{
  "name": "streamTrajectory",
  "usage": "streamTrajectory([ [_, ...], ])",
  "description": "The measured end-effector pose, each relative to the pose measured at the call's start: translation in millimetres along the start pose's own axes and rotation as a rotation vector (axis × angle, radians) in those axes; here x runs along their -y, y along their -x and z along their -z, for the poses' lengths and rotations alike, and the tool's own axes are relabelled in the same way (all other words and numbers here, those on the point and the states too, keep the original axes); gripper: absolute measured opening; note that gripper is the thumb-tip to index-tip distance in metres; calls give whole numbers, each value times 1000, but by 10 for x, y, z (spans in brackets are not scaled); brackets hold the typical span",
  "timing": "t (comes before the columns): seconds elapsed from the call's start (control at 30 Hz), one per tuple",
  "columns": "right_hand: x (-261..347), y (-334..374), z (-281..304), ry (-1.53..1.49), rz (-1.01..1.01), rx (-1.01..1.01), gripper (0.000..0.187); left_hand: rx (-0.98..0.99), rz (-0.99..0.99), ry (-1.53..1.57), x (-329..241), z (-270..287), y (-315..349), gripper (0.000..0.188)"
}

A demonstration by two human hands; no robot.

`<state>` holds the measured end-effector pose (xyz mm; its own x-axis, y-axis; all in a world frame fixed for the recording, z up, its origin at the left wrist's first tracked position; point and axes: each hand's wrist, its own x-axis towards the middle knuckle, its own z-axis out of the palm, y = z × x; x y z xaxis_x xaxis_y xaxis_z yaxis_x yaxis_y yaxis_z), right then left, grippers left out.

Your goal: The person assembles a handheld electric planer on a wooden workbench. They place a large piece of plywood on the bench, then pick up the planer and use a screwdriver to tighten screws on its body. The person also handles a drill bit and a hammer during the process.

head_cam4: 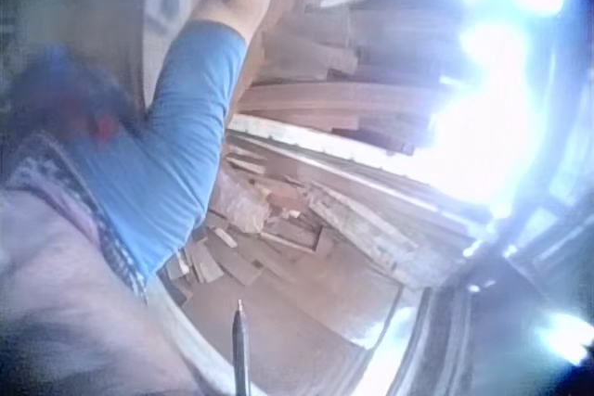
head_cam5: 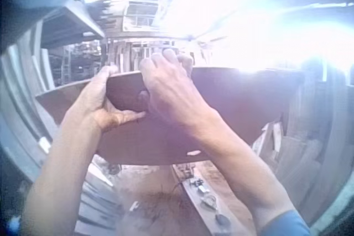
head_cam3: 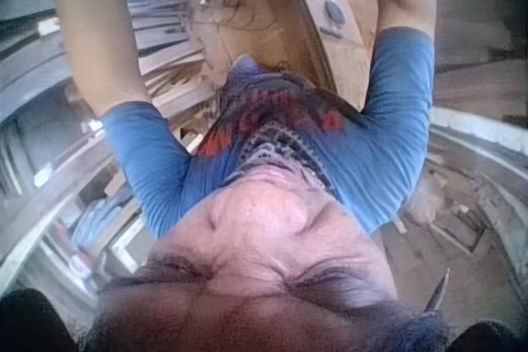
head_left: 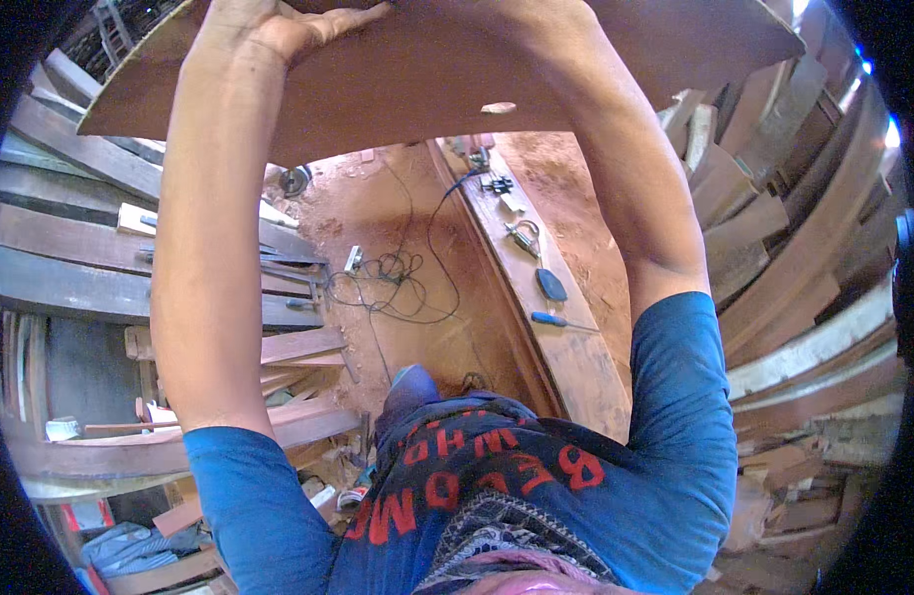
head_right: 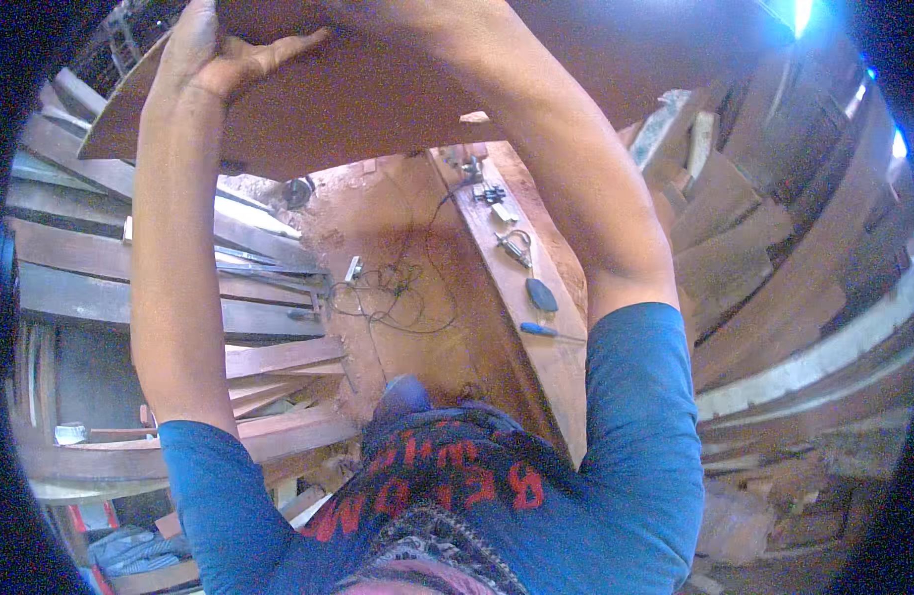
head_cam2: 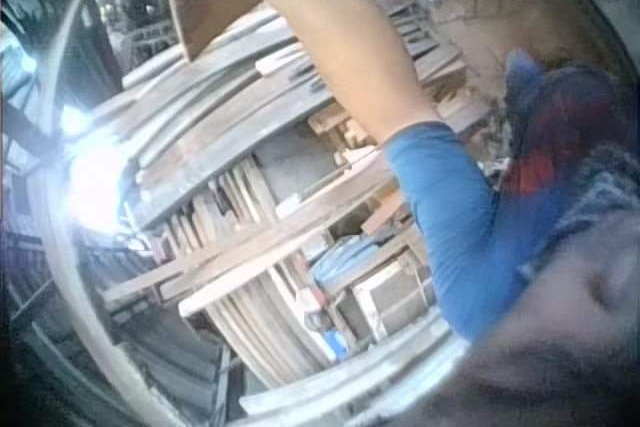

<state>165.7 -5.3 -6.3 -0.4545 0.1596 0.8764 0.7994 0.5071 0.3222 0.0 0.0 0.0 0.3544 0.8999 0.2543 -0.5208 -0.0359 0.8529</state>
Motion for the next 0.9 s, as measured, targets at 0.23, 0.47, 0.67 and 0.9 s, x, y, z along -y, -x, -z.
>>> streamTrajectory([
  [0.23,-599,-110,-1073,4,21,-70,37,-109,-96,206,213,1121,-1614,31],
  [0.47,-953,1573,-1633,-320,-741,-66,23,-132,-108,435,1504,2390,-2795,19],
  [0.67,-1591,3469,-2591,-1622,-1960,-873,84,-46,17,444,2141,3261,-3831,22],
  [0.9,-1885,3789,-3180,-1526,-1805,-1100,96,30,209,487,2562,3943,-4669,21],
])
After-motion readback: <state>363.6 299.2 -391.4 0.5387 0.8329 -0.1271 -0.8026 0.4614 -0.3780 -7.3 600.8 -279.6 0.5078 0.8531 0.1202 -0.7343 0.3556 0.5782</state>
